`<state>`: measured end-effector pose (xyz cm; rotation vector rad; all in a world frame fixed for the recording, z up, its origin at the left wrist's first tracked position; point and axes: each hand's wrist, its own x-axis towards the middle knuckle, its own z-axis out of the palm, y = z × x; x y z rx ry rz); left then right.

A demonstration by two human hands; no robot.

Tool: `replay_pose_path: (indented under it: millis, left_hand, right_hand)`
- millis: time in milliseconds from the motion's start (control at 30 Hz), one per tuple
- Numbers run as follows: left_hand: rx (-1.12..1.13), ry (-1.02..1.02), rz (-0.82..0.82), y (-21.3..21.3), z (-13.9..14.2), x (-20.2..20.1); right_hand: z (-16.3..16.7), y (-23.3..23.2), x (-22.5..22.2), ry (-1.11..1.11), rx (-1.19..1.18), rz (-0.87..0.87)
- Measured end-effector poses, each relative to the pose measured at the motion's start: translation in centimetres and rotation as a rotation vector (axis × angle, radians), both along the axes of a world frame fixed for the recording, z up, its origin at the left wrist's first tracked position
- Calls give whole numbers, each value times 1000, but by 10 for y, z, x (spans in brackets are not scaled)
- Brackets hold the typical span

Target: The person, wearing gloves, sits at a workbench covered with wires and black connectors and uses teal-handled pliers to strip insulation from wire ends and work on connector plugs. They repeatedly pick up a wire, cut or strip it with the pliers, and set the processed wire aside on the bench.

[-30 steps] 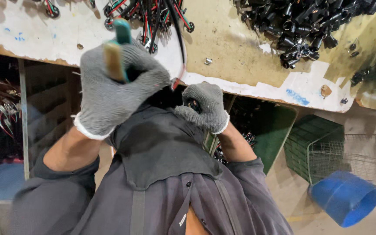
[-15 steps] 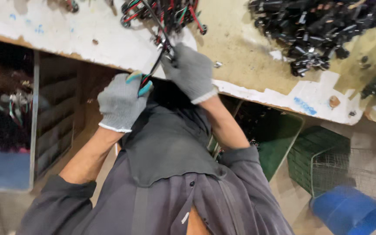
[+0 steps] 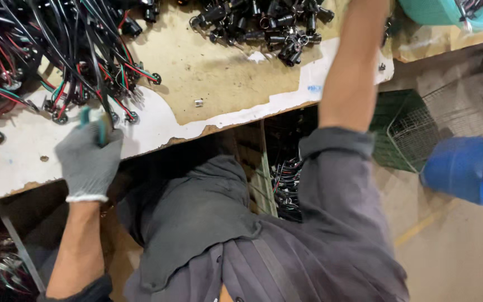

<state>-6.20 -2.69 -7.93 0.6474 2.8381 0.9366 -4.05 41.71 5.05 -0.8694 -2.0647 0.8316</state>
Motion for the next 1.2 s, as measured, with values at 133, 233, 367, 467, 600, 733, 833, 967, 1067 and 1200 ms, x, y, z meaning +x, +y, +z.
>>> replay_pose_path:
  millis: [133,233,367,467,600,733,833,967,1067,1200]
  left_hand:
    - [-16,171,-53,7,-8,-5]
    - [-94,85,35,2,-8,8]
    - [-152,136,54,0,-5,17]
    - [-105,169,35,13,-5,13]
    - [-17,277,5,26,20,7]
    - [617,-643,292,12,89,10]
    - [776,-840,131,13,130,29]
    - [688,-606,-19,33,128,49]
    - [681,-498,-16,40,114,49]
    - [671,-115,-150,25,127,40]
  right_hand:
    - [9,49,2,-6,-7,-267]
    - [12,40,0,154,-98,79]
    - [-53,-66,55,57,-201,544]
    - [-113,-115,92,-141,-124,564]
    - [-105,-156,90,-98,-77,760]
    - [-68,-181,76,-115,-54,945]
    - [-60,-186,73,-164,61,1092]
    - [-62,-185,70,-118,75,1385]
    - [-55,-188,66,-189,-56,1421]
    - [-49,-201,64,-280,-140,1335]
